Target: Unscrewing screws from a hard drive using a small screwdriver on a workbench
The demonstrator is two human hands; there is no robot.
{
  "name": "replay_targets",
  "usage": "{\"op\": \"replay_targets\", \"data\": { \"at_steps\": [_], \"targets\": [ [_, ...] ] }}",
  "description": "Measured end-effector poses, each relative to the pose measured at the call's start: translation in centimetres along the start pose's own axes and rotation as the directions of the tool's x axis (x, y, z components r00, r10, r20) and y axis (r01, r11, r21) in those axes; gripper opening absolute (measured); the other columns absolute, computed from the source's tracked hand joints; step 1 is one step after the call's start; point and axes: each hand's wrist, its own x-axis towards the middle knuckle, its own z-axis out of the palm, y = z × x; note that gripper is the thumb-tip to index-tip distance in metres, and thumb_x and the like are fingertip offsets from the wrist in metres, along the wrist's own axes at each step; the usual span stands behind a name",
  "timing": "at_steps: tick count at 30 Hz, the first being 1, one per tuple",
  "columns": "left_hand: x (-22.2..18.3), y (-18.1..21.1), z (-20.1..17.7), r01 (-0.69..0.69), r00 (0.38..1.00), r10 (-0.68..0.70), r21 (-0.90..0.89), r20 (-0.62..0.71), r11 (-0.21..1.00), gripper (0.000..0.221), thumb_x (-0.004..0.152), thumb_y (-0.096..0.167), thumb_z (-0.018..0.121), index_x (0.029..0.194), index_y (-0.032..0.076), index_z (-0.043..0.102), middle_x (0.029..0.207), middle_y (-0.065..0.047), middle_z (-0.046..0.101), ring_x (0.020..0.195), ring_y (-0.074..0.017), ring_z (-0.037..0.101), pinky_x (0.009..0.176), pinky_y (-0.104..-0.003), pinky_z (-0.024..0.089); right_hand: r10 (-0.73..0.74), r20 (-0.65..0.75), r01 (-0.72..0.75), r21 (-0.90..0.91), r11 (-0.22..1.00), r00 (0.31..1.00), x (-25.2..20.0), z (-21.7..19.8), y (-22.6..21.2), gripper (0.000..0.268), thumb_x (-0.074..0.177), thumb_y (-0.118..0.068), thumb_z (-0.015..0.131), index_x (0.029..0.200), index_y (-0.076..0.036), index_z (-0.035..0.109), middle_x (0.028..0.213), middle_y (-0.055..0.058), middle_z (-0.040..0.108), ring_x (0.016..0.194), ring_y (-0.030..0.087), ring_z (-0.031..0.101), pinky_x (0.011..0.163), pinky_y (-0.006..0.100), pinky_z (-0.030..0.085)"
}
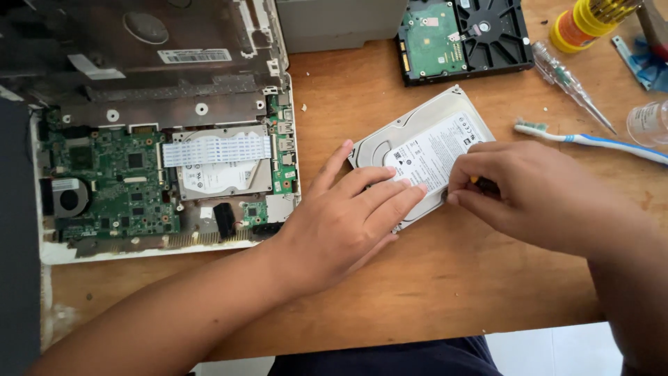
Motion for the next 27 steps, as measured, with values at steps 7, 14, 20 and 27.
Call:
{"op": "replay_targets", "data": {
  "at_steps": [7,14,20,27],
  "targets": [
    [0.0,0.0,-0.1,-0.013,1.0,0.013,0.009,0.008,1.0,0.067,0.082,0.026,0.088,0.14,0.011,0.059,0.134,-0.002,0.067,0.125,-0.0247,0.06,0.118,-0.066,0.033,0.29,0.148,-0.239,-0.292,0.926,0.945,-0.2,-2.0,-3.8,0.022,0.095,-0.042,0.052,0.086,-0.028,0.066,0.095,-0.013,0.072,0.089,0.018,0.068,0.076,0.039,0.05],
    [-0.1,0.0,0.0,-0.014,1.0,0.015,0.03,-0.013,0.999,0.067,0.081,0.027,0.088,0.139,0.011,0.06,0.132,-0.002,0.068,0.125,-0.0238,0.06,0.118,-0.065,0.034,0.281,0.077,-0.248,-0.293,0.923,0.957,-0.7,-1.6,-4.2,0.024,0.097,-0.042,0.051,0.087,-0.026,0.066,0.095,-0.011,0.071,0.091,0.019,0.068,0.078,0.04,0.051],
    [0.0,0.0,0.1,-0.012,0.999,0.013,0.033,-0.034,0.999,0.069,0.077,0.026,0.091,0.137,0.011,0.061,0.129,-0.001,0.069,0.122,-0.023,0.061,0.117,-0.065,0.036,0.262,0.054,-0.244,-0.221,0.944,0.964,-0.5,-1.3,-3.3,0.02,0.095,-0.039,0.058,0.086,-0.024,0.067,0.09,-0.008,0.073,0.089,0.019,0.067,0.079,0.038,0.049],
    [0.0,0.1,0.0,-0.007,1.0,0.007,0.026,-0.025,1.0,0.069,0.077,0.027,0.09,0.138,0.011,0.061,0.128,-0.003,0.069,0.123,-0.0237,0.061,0.118,-0.065,0.034,0.276,0.013,-0.266,-0.222,0.938,0.961,-1.0,-1.3,-4.3,0.023,0.097,-0.04,0.055,0.087,-0.024,0.067,0.091,-0.007,0.071,0.088,0.021,0.067,0.08,0.039,0.05]
  ]
}}
